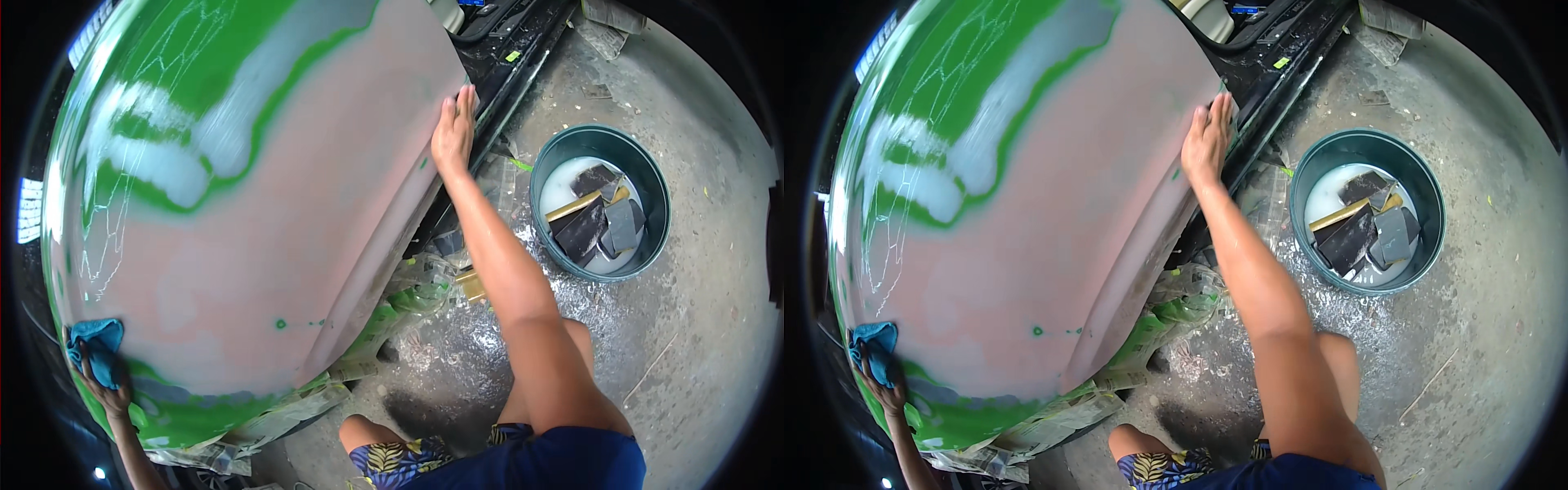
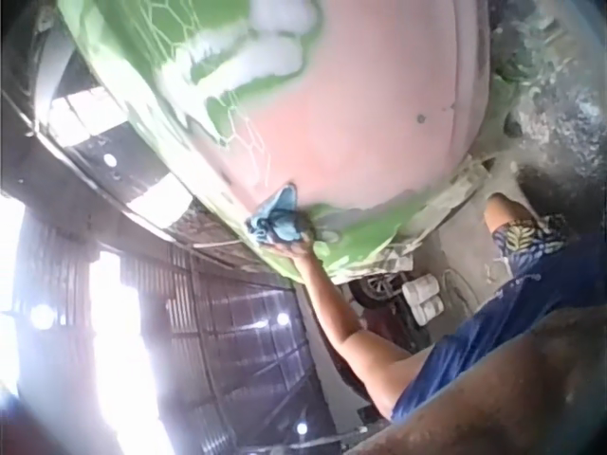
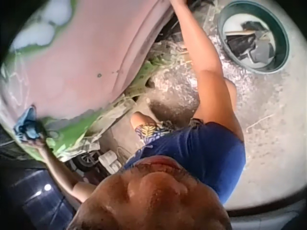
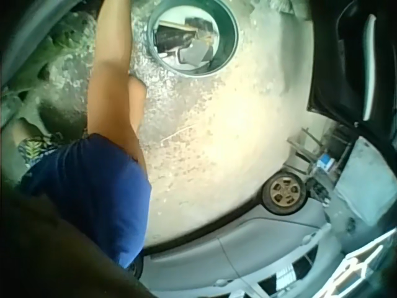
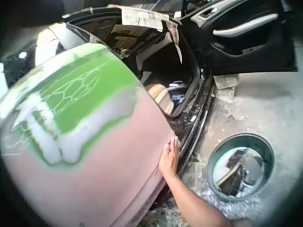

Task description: Wet sanding and cleaning a patched car door in preparation for further body work or painting.

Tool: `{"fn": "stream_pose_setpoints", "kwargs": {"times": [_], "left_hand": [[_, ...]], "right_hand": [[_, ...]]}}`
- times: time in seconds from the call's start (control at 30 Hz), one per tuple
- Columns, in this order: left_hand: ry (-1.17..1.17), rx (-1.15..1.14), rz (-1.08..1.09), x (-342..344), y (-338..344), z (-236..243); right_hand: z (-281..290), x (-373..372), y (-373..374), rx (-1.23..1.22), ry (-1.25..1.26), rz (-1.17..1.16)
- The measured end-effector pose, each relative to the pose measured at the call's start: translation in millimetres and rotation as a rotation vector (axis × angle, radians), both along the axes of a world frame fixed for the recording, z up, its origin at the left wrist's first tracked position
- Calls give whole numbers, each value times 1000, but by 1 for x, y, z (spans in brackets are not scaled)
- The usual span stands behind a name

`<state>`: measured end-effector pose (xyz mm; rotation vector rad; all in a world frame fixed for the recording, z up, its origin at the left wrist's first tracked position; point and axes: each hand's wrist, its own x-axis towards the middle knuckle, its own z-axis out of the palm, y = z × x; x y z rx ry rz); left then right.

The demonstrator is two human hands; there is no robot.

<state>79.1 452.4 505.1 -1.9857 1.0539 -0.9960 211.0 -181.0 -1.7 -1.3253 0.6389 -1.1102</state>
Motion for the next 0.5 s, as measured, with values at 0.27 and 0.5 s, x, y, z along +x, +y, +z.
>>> {"fn": "stream_pose_setpoints", "kwargs": {"times": [0.27,0.5], "left_hand": [[-10,16,-27,-2,0,2],[-11,-5,10,-2,-7,-3]], "right_hand": [[-2,-2,-3,-86,-4,-22],[23,-103,222,-42,150,226]]}}
